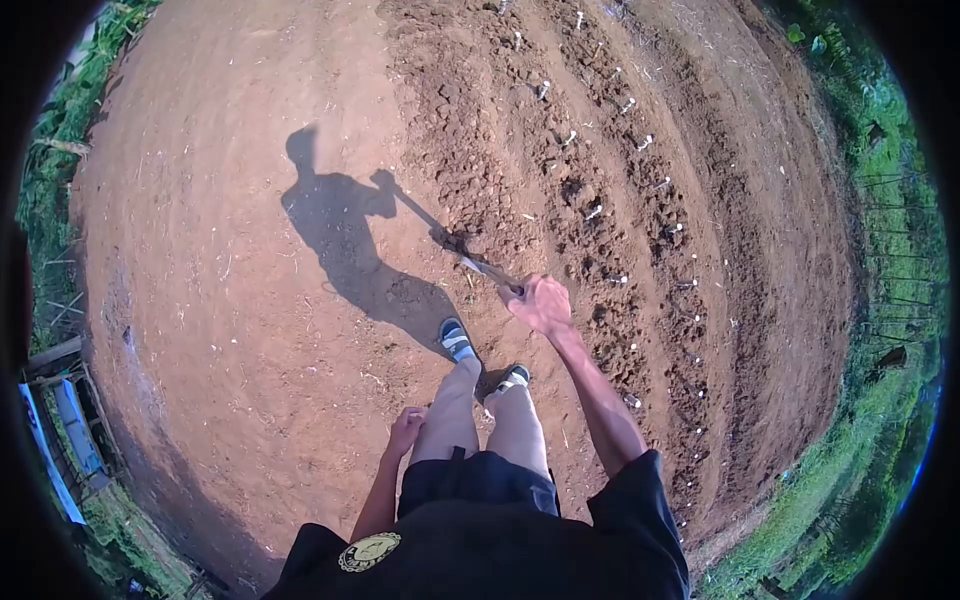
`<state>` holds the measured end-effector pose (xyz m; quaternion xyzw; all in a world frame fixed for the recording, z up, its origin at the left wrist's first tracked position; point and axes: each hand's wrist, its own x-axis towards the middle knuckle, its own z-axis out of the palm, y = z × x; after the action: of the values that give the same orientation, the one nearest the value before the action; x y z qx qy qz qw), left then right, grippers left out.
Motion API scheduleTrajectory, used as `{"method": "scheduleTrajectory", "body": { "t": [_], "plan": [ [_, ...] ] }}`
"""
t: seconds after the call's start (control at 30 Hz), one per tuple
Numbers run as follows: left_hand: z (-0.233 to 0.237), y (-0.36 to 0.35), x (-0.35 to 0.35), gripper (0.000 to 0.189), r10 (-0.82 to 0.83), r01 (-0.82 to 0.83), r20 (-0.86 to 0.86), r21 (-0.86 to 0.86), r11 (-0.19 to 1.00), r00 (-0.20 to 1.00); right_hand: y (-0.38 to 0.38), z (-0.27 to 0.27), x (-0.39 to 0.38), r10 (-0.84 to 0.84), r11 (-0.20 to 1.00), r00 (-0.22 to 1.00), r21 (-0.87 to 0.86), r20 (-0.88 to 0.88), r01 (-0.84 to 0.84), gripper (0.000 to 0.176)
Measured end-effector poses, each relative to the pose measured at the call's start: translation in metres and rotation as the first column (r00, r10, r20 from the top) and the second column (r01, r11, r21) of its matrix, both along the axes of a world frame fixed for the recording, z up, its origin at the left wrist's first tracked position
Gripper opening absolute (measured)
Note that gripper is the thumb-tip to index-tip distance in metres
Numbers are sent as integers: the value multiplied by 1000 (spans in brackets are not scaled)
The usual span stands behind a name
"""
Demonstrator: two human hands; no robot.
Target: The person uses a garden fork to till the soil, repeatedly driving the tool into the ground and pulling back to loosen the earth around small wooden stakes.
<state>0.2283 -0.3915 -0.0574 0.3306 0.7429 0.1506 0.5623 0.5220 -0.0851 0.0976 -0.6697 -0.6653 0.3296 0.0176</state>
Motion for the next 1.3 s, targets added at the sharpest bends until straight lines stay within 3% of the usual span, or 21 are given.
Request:
{"method": "scheduleTrajectory", "body": {
  "t": [0.07, 0.1, 0.17, 0.2, 0.3, 0.33, 0.43, 0.47, 0.53, 0.57, 0.63, 0.67, 0.73, 0.87, 0.97, 1.1, 1.13, 1.17, 1.23, 1.3],
  "plan": [
    [26, 4, -15, 24, 168, -166, 35, -72, 984, 985, 9, 67, -16, 105, 994, 994, 41, 15, -106, 30],
    [23, -7, -23, 24, 171, -167, 41, -77, 983, 984, 8, 85, -18, 107, 993, 994, 36, 21, -108, 30],
    [-7, -37, -48, 23, 282, -284, 84, 19, 959, 956, 7, 110, -12, 356, 918, 913, 105, 200, -382, 31],
    [13, -32, -56, 20, 248, -242, 32, -140, 960, 968, 4, 112, -7, 387, 888, 902, 185, 194, -421, 29],
    [12, -53, -74, 21, 316, -301, 25, -244, 922, 948, 1, 155, -11, 422, 854, 885, 240, 195, -461, 28],
    [21, -55, -75, 21, 378, -358, 27, -270, 894, 925, 5, 183, -28, 296, 954, 948, -81, 117, -288, 32],
    [42, -56, -78, 20, 426, -415, -26, -286, 864, 905, 6, 168, -33, 402, 909, 887, -213, 227, -358, 37],
    [47, -56, -77, 20, 425, -418, -34, -267, 869, 905, -1, 139, -31, 374, 927, 880, -117, 291, -356, 42],
    [54, -58, -76, 20, 433, -423, -31, -293, 858, 901, 10, 94, -47, 349, 908, 882, -348, 318, -234, 44],
    [57, -56, -75, 20, 441, -426, -20, -304, 852, 897, -8, 14, -33, 424, 895, 791, -73, 440, -439, 46],
    [60, -61, -71, 21, 461, -444, -28, -327, 834, 887, -20, -25, -25, 445, 761, 692, 167, 568, -627, 49],
    [53, -60, -72, 22, 396, -385, -22, -291, 876, 918, -12, -34, -21, 415, 877, 785, 26, 460, -479, 50],
    [50, -56, -70, 26, 338, -331, -18, -269, 905, 941, 2, -35, -15, 350, 924, 875, -277, 335, -264, 51],
    [56, -35, -60, 29, 277, -270, -11, -259, 927, 961, -7, -30, -7, 333, 920, 877, -323, 347, -222, 52],
    [37, -37, -64, 29, 200, -196, 0, -195, 961, 980, -13, -28, -8, 439, 875, 859, -343, 265, -341, 54],
    [46, -24, -67, 30, 261, -256, 14, -160, 953, 965, -11, 9, -13, 482, 858, 820, -358, 309, -369, 56],
    [46, -27, -69, 30, 321, -313, 22, -168, 935, 947, -14, 24, -10, 500, 866, 796, -222, 340, -448, 53],
    [44, -27, -69, 31, 377, -366, 32, -176, 914, 926, -12, 39, -9, 504, 863, 793, -228, 341, -451, 53],
    [40, -34, -66, 30, 379, -368, 18, -204, 907, 925, 2, 84, -14, 515, 790, 820, -508, 249, -342, 61],
    [32, -36, -63, 28, 346, -338, -3, -223, 914, 938, 1, 82, -14, 528, 793, 809, -491, 257, -362, 58]
  ]
}}
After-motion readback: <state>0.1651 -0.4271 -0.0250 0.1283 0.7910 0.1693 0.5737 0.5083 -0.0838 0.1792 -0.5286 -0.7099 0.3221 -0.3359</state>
